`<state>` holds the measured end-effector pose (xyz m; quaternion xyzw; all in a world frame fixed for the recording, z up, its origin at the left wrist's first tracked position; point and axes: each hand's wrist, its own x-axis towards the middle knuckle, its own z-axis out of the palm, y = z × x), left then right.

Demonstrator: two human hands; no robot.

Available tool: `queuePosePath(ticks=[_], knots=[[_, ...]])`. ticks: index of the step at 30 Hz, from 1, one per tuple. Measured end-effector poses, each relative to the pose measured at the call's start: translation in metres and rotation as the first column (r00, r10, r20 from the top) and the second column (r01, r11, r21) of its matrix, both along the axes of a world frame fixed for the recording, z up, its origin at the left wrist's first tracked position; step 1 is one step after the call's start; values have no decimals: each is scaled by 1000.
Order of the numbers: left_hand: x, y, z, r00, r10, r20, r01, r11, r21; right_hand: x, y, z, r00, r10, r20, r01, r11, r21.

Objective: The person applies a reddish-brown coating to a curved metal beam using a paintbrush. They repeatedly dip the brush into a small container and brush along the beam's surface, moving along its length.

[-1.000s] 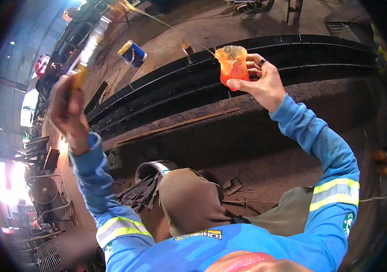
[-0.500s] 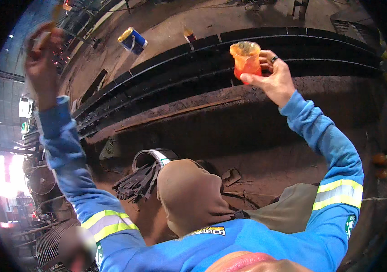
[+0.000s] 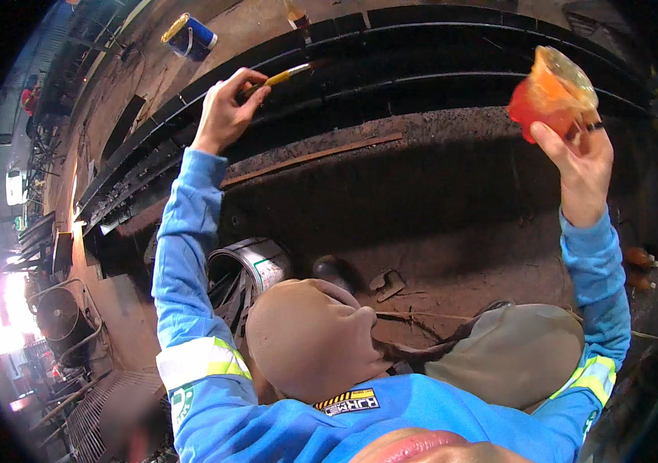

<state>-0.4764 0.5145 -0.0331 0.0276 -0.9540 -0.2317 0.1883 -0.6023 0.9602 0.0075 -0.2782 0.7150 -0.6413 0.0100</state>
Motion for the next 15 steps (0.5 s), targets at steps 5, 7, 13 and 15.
queuePosePath(ticks=[5,7,13,15], knots=[[7,-10,15,995,99,-20,-98,994,49,14,16,-21,998,-27,59,32,997,-77],[28,-18,21,990,126,-58,-121,989,83,14,21,-24,996,-42,73,46,998,-47],[-2,-3,23,998,-60,10,60,965,-257,8,12,-30,999,-24,31,25,999,-38],[-19,-1,28,997,-62,-44,47,957,-287,11,9,-33,998,11,60,-8,998,-56]])
